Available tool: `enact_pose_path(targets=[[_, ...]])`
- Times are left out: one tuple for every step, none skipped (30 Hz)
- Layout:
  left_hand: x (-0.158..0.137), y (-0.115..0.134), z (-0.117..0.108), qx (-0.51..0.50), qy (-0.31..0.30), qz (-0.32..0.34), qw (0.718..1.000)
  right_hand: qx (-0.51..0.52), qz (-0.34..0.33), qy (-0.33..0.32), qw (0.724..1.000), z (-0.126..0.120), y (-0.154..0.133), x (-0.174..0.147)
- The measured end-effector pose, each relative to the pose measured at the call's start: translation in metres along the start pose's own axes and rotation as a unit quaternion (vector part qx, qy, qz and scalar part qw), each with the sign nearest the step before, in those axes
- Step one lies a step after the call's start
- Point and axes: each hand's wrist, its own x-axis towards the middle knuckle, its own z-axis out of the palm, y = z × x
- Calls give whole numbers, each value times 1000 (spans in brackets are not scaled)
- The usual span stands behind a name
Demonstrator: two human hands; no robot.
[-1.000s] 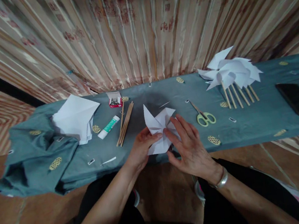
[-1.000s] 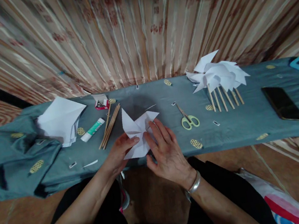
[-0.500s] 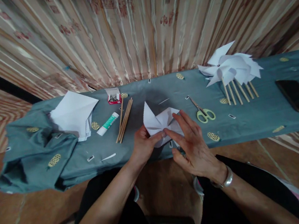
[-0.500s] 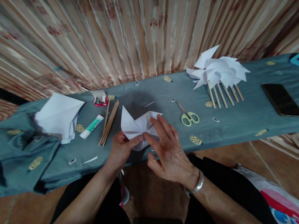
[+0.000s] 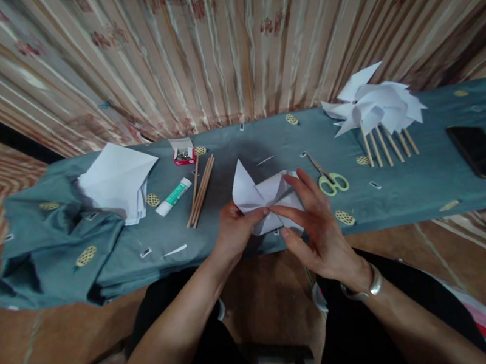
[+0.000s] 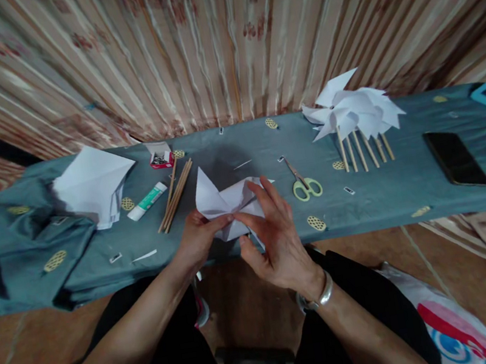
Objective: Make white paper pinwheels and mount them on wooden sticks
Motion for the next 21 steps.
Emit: enact_pose_path(targets=[[0,0,1,-16,1,-9,1000,7,5,14,1000,-2,0,1],[0,0,1,-33,0,-19,999,15,17,30,999,-4,1,3],[1,1,1,-50,0,-28,998,27,40,47,998,-7,3,5],[1,1,1,-65,-1,-35,997,44,71,66,994,-9,5,7],[2,0,1,-76,-2,-42,996,71,110,84,988,-10,7,9],[2,0,1,-84,-2,-46,995,110,154,97,977,-11,10,11],[3,0,1,-90,-1,-48,995,160,198,103,962,-10,13,12],[4,0,2,-96,1,-50,994,215,237,102,942,-9,15,13],[4,0,2,-100,3,-52,994,268,269,95,920,-6,17,13],[5,1,2,-105,3,-54,993,309,294,83,901,-4,20,13],[6,1,3,-111,4,-55,992,334,310,76,887,-2,21,12],[6,2,3,-118,5,-55,992,343,320,79,880,0,23,12],[7,4,4,-125,7,-54,991,342,323,91,878,0,25,11],[7,5,4,-133,9,-53,990,335,321,109,879,0,27,10],[8,6,4,-140,13,-50,989,328,318,126,881,-1,28,10],[8,7,4,-145,18,-48,988,323,314,139,882,-3,30,11],[7,7,4,-147,24,-47,988,321,311,143,883,-5,31,11],[7,7,4,-147,28,-46,988,323,310,137,884,-6,32,12],[7,7,5,-145,31,-45,988,328,309,123,884,-6,31,13],[6,6,5,-143,31,-44,988,336,307,105,884,-5,30,14],[6,5,5,-141,26,-43,989,346,305,86,883,-2,28,16]])
